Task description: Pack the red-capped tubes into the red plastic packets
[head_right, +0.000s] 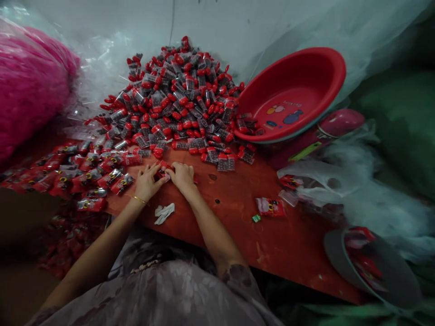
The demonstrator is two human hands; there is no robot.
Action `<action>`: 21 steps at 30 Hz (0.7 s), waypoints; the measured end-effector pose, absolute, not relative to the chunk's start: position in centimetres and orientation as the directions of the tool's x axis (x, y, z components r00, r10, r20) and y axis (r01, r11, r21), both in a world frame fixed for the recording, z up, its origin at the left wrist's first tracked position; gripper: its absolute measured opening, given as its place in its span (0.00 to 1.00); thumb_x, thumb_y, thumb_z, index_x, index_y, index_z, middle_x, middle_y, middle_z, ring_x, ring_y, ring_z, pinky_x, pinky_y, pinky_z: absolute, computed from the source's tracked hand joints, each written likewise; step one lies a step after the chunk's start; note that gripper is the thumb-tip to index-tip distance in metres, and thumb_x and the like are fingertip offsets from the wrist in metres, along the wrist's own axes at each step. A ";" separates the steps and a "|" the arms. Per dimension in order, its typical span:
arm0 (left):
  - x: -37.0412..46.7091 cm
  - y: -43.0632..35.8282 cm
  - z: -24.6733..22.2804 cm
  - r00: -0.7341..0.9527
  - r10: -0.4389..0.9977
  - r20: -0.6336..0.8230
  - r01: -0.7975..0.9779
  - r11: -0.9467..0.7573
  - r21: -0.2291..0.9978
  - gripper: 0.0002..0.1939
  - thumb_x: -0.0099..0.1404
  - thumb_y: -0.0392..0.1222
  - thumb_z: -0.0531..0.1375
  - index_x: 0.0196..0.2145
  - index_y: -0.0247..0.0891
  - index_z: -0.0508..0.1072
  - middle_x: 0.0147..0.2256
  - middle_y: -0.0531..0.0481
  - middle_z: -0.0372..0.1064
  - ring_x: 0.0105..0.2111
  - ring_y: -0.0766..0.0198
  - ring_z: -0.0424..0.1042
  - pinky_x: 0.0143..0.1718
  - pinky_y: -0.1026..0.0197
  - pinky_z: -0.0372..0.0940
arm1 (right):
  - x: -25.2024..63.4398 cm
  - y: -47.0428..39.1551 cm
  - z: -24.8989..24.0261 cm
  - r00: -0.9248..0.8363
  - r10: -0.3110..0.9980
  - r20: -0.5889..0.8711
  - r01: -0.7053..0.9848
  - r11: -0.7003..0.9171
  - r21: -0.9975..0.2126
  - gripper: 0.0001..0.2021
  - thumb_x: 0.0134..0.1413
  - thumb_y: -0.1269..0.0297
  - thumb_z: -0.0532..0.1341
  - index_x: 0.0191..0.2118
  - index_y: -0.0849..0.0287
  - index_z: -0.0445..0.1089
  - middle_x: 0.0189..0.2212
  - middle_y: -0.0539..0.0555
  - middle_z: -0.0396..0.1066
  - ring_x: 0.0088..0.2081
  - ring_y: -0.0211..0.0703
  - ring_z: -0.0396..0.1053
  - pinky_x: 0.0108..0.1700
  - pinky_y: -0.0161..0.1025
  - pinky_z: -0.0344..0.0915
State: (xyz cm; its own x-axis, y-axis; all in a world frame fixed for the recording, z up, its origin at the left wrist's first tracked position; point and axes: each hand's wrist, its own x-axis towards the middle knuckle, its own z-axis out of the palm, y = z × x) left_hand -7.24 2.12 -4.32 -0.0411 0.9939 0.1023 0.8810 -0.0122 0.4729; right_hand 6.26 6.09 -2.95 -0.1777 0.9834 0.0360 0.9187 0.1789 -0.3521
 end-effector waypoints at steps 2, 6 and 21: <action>-7.3 2.2 -4.3 -0.027 0.993 0.113 0.865 -0.034 0.500 0.29 0.60 0.52 0.58 0.57 0.40 0.64 0.59 0.40 0.58 0.61 0.43 0.53 0.58 0.38 0.47 | 6.4 6.0 -3.1 -0.186 0.982 0.027 0.916 0.183 -0.356 0.15 0.61 0.54 0.53 0.39 0.54 0.74 0.38 0.55 0.77 0.41 0.44 0.72 0.40 0.38 0.57; -7.2 2.3 -4.1 -0.009 0.994 0.107 0.850 -0.048 0.524 0.27 0.60 0.51 0.59 0.55 0.42 0.67 0.59 0.38 0.58 0.61 0.39 0.53 0.58 0.35 0.45 | 7.1 5.6 -3.1 -0.195 0.980 0.021 0.916 0.190 -0.354 0.14 0.63 0.60 0.51 0.41 0.52 0.74 0.39 0.54 0.77 0.41 0.43 0.72 0.39 0.36 0.59; -7.4 2.1 -4.1 0.004 0.993 0.117 0.872 -0.060 0.486 0.25 0.59 0.52 0.59 0.53 0.45 0.69 0.59 0.40 0.59 0.61 0.39 0.52 0.57 0.34 0.45 | 7.4 4.8 -3.2 -0.108 0.987 0.122 0.900 0.149 -0.408 0.15 0.56 0.52 0.58 0.42 0.56 0.72 0.39 0.55 0.77 0.42 0.46 0.72 0.41 0.38 0.60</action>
